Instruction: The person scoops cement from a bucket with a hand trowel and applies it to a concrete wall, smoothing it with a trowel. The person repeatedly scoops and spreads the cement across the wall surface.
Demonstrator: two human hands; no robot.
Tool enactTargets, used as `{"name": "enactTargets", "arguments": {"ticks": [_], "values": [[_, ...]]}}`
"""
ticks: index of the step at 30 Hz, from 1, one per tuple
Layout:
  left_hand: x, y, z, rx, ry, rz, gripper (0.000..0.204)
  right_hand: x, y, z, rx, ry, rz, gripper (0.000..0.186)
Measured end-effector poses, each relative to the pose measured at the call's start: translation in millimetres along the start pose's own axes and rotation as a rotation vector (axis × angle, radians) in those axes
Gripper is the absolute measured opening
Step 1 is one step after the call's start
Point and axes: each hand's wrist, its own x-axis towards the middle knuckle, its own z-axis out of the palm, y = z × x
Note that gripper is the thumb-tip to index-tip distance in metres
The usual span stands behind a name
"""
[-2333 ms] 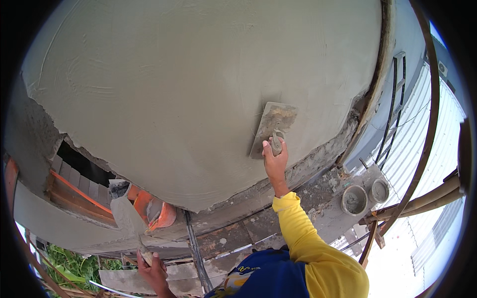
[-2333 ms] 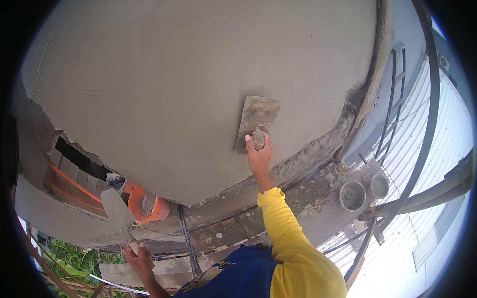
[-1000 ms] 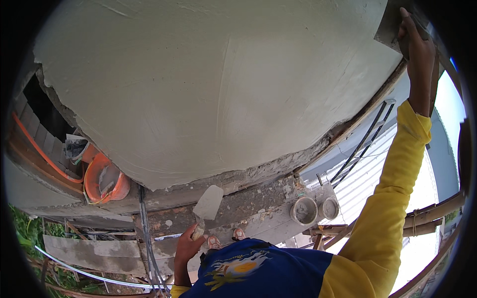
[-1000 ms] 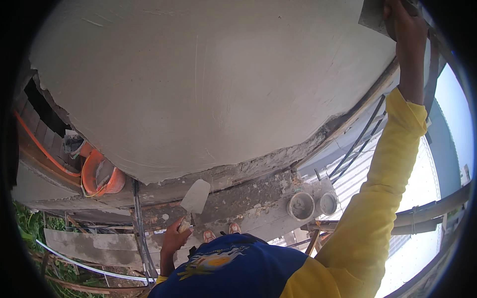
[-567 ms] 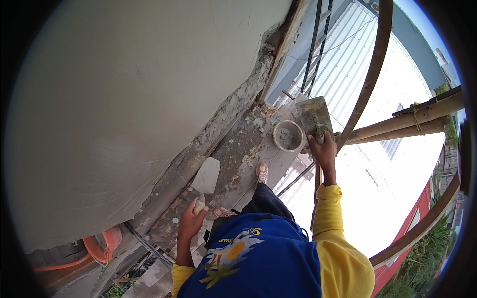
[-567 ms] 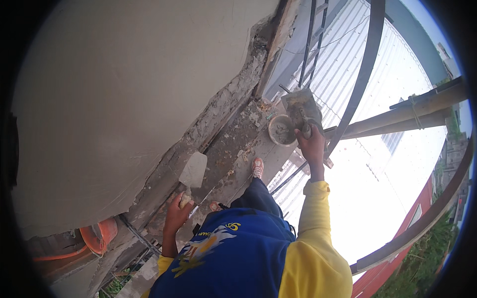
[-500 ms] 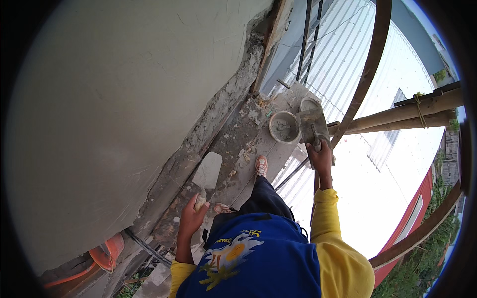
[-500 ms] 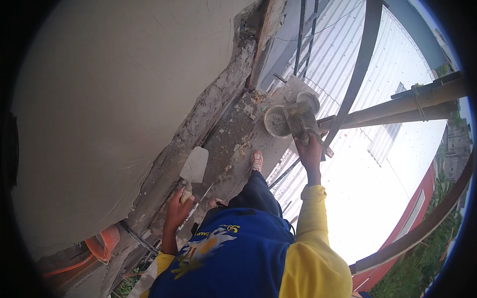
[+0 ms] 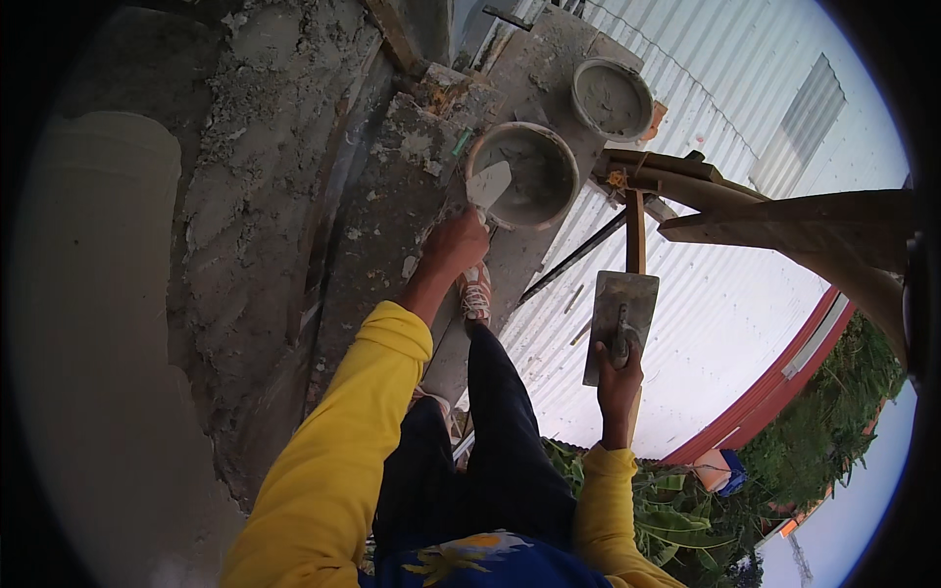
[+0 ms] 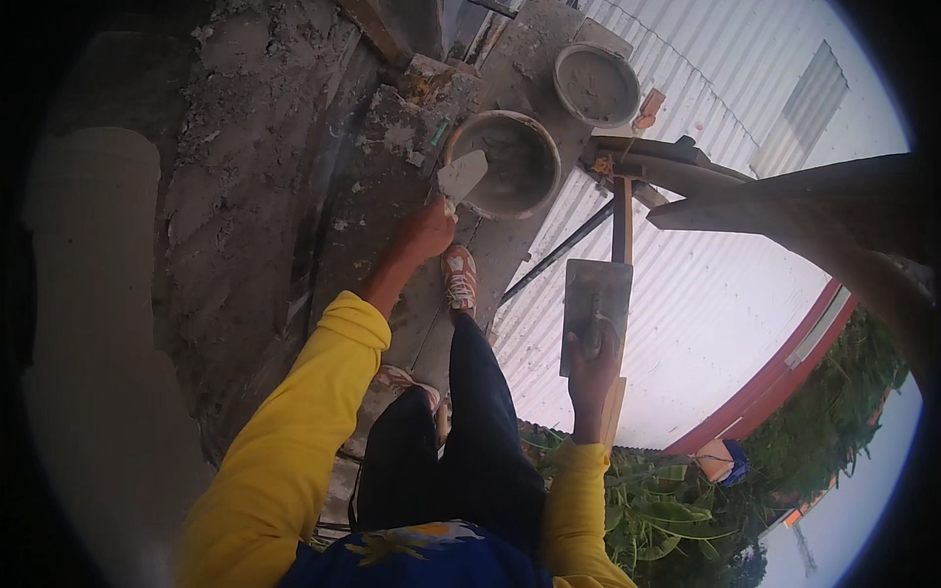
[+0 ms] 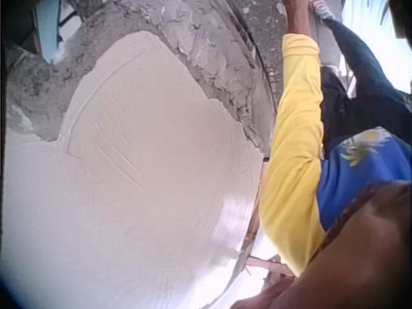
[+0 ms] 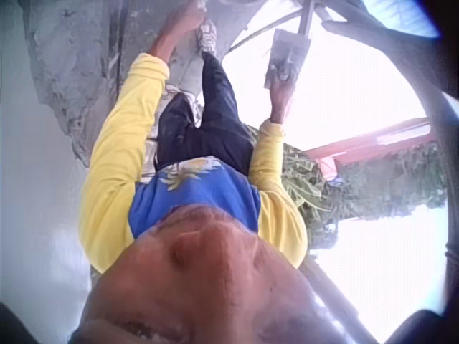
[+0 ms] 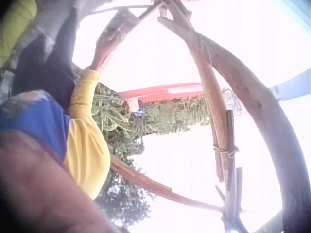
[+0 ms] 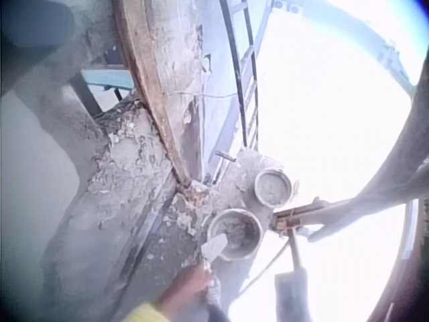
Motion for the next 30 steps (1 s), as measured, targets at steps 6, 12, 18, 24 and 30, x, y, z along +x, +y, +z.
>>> {"name": "enactTargets", "arguments": {"ticks": [6, 12, 18, 24, 30], "values": [[204.3, 4.3, 76.3, 0.078, 0.012, -0.050, 0.029, 10.0, 39.7, 10.1, 0.009, -0.100, 0.277, 0.057], [226.9, 1.6, 101.9, -0.459, -0.227, -0.284, 0.029, 10.5, 53.1, 24.5, 0.022, -0.096, 0.366, 0.054], [223.1, -5.5, 118.9, -0.955, -0.290, -0.338, 0.031, 11.6, 60.2, 38.4, 0.063, -0.119, 0.403, 0.051], [252.4, -4.0, 138.4, -0.370, -0.049, -0.009, 0.046, 18.4, 61.0, 43.1, 0.065, -0.152, 0.423, 0.049], [248.7, -11.5, 116.0, -0.086, -0.087, 0.136, 0.070, 17.3, 53.9, 48.0, 0.036, -0.169, 0.421, 0.051]]}}
